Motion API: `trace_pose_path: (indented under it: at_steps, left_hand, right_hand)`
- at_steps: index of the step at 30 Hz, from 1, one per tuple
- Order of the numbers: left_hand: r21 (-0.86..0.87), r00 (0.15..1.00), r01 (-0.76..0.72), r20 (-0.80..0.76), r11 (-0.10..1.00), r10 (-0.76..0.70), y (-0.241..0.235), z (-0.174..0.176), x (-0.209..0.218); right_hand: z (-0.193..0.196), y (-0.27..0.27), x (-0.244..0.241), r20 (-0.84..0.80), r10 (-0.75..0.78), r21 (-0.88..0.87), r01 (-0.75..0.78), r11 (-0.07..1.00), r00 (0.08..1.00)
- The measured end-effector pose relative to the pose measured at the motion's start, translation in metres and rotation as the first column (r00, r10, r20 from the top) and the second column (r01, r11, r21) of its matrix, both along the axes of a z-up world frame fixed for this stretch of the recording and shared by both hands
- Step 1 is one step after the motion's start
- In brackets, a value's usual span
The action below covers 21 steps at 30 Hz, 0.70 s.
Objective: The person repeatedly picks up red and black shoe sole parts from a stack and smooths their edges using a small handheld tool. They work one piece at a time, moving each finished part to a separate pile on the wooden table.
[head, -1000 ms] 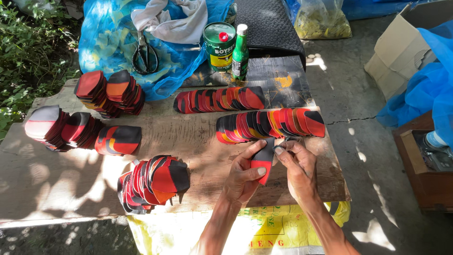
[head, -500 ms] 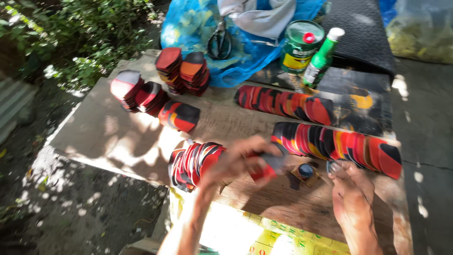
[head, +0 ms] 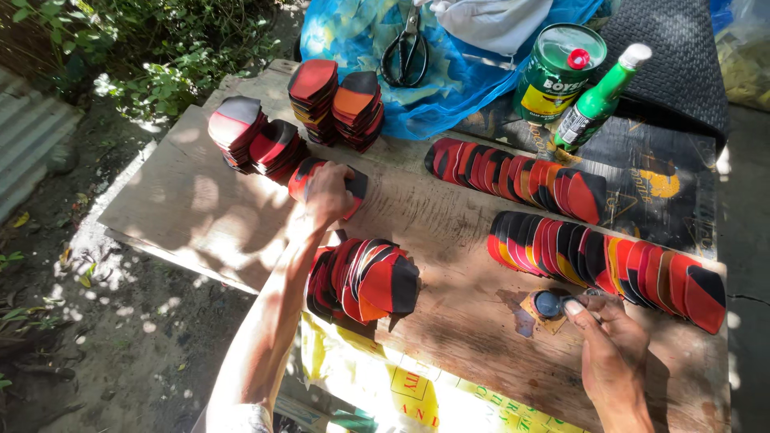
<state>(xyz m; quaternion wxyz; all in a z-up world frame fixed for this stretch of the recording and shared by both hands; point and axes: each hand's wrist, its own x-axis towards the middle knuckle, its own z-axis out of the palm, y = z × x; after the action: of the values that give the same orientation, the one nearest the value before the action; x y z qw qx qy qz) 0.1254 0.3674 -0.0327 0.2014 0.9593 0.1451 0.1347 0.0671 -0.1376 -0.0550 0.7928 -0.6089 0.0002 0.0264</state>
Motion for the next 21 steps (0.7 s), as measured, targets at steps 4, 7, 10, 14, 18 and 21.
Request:
trace_pose_path:
  at_steps: [4, 7, 10, 14, 18, 21]
  left_hand:
    - [0.287, 0.999, -0.017, 0.052, 0.958, 0.002, -0.041, 0.045, -0.020]
    - [0.306, 0.981, 0.125, 0.102, 0.944, -0.163, -0.065, 0.069, -0.035]
    - [0.074, 0.912, 0.409, -0.004, 0.909, -0.410, -0.104, 0.070, -0.072]
    - [0.209, 0.758, 0.650, -0.243, 0.731, -0.605, -0.147, 0.067, -0.112]
    - [0.361, 0.764, 0.645, -0.260, 0.674, -0.591, -0.150, 0.065, -0.134]
    - [0.374, 0.756, 0.654, -0.291, 0.657, -0.586, -0.152, 0.064, -0.137]
  right_hand:
    - [0.015, 0.001, 0.006, 0.049, 0.049, -0.231, -0.036, 0.972, 0.998]
    - [0.034, 0.000, 0.013, 0.199, 0.079, -0.669, 0.077, 0.739, 0.977]
    - [0.049, 0.000, 0.016, 0.408, 0.254, -0.837, 0.248, 0.488, 0.877]
    - [0.054, 0.002, 0.020, 0.421, 0.452, -0.896, 0.285, 0.339, 0.786]
    - [0.051, 0.009, 0.027, 0.406, 0.583, -0.914, 0.319, 0.251, 0.704]
    - [0.047, 0.013, 0.029, 0.462, 0.577, -0.887, 0.358, 0.292, 0.674]
